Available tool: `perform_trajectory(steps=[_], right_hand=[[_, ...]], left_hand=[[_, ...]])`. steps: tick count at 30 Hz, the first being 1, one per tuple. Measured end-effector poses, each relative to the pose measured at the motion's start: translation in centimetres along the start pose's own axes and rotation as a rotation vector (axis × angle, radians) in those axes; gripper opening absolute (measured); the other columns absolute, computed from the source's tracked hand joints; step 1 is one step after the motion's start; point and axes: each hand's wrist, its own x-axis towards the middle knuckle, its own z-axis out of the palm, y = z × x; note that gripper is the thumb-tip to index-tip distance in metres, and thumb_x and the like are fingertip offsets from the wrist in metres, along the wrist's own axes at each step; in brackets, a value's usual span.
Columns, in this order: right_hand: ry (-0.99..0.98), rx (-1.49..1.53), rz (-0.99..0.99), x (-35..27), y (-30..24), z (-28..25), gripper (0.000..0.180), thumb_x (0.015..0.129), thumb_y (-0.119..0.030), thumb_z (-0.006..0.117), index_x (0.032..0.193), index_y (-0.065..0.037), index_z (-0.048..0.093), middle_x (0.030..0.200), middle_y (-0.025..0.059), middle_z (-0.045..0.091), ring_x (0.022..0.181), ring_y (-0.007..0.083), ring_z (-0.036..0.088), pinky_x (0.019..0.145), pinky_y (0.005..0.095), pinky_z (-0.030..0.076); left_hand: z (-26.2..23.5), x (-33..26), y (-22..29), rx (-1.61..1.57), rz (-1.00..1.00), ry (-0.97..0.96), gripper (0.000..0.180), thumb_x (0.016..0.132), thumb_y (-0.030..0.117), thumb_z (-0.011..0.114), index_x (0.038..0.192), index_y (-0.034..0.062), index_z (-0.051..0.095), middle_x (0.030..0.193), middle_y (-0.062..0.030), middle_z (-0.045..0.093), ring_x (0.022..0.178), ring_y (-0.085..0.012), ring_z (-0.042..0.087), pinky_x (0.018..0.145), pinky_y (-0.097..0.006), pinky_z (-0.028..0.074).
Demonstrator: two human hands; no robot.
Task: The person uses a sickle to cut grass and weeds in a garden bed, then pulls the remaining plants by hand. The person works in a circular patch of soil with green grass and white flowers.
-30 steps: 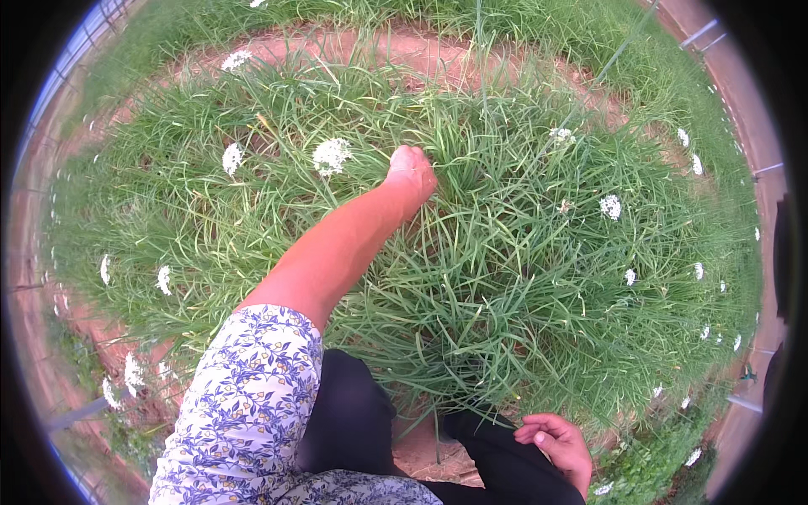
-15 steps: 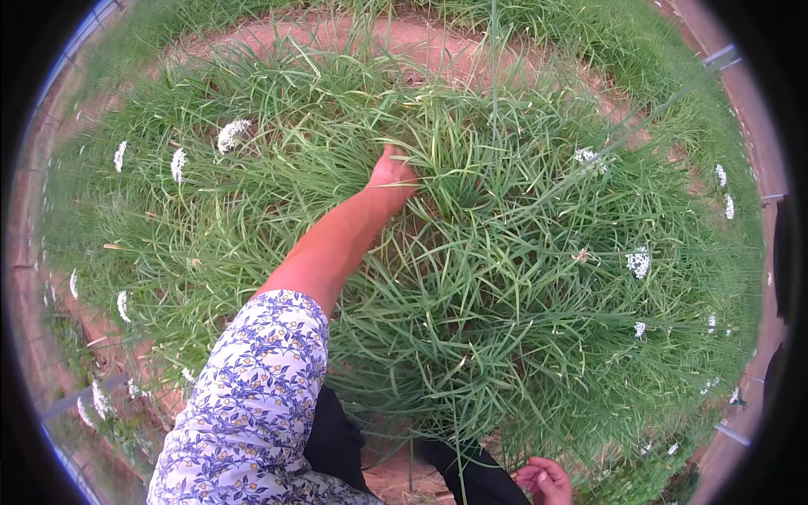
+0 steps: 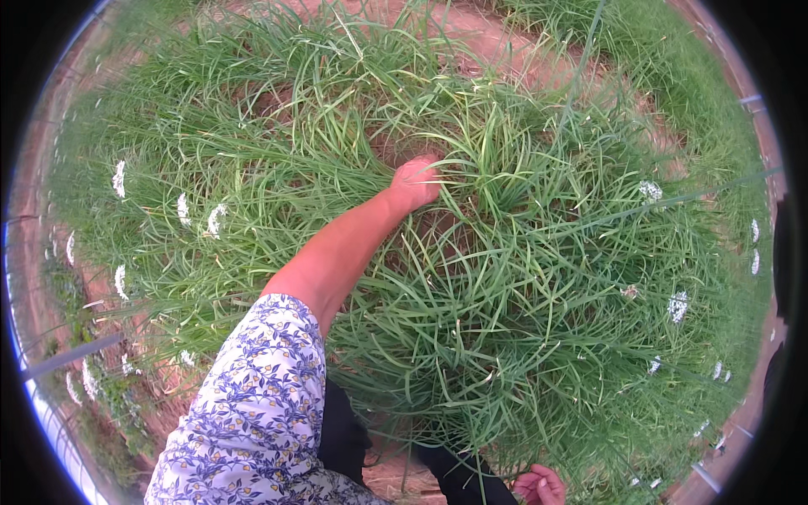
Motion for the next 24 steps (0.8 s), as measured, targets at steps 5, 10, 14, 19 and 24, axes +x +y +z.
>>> perform_trajectory(steps=[5, 10, 14, 19, 24], right_hand=[[0.035, 0.006, -0.030, -0.3, 0.1, 0.3, 0.039, 0.102, -0.024, 0.065, 0.135, -0.002, 0.060, 0.109, 0.0110, 0.072, 0.099, 0.0202, 0.068, 0.092, 0.0354, 0.055], [0.028, 0.005, -0.035, 0.1, 0.7, -0.1, 0.040, 0.102, -0.024, 0.066, 0.134, -0.001, 0.061, 0.108, 0.0108, 0.072, 0.099, 0.0201, 0.068, 0.092, 0.0348, 0.055], [0.051, -0.026, -0.033, -0.5, 0.6, 0.4, 0.042, 0.102, -0.027, 0.067, 0.134, -0.001, 0.061, 0.108, 0.0106, 0.072, 0.098, 0.0199, 0.068, 0.090, 0.0343, 0.056], [0.039, -0.045, -0.043, -0.3, 0.1, 1.1, 0.042, 0.102, -0.028, 0.066, 0.134, -0.001, 0.061, 0.107, 0.0105, 0.072, 0.096, 0.0194, 0.068, 0.088, 0.0336, 0.056], [0.070, -0.032, -0.054, -0.3, 0.4, 1.0, 0.042, 0.102, -0.029, 0.066, 0.132, 0.000, 0.062, 0.106, 0.0109, 0.072, 0.095, 0.0190, 0.068, 0.086, 0.0325, 0.055]], left_hand=[[-1.4, 0.9, 0.6, 0.023, -0.235, -0.252, 0.048, 0.084, 0.027, 0.070, 0.123, 0.0007, 0.059, 0.111, -0.0191, 0.072, 0.100, -0.0343, 0.071, 0.083, -0.045, 0.057], [-1.6, 0.3, 3.0, -0.003, -0.378, -0.318, 0.050, 0.089, 0.035, 0.066, 0.131, 0.0099, 0.058, 0.132, -0.0146, 0.064, 0.124, -0.0360, 0.061, 0.099, -0.053, 0.049], [-3.9, 0.4, 5.1, -0.047, -0.318, -0.342, 0.044, 0.092, 0.034, 0.062, 0.131, 0.0141, 0.060, 0.134, -0.0149, 0.063, 0.125, -0.0381, 0.059, 0.102, -0.051, 0.045], [-1.0, -2.6, 6.8, 0.448, 0.056, -0.357, 0.047, 0.094, 0.031, 0.059, 0.139, 0.0157, 0.058, 0.144, -0.0178, 0.053, 0.131, -0.0381, 0.050, 0.105, -0.067, 0.035], [-0.7, -3.6, 7.2, 0.255, -0.088, -0.505, 0.054, 0.106, 0.033, 0.035, 0.158, 0.0203, 0.037, 0.169, -0.0170, 0.023, 0.157, -0.0387, 0.016, 0.127, -0.058, 0.006]])
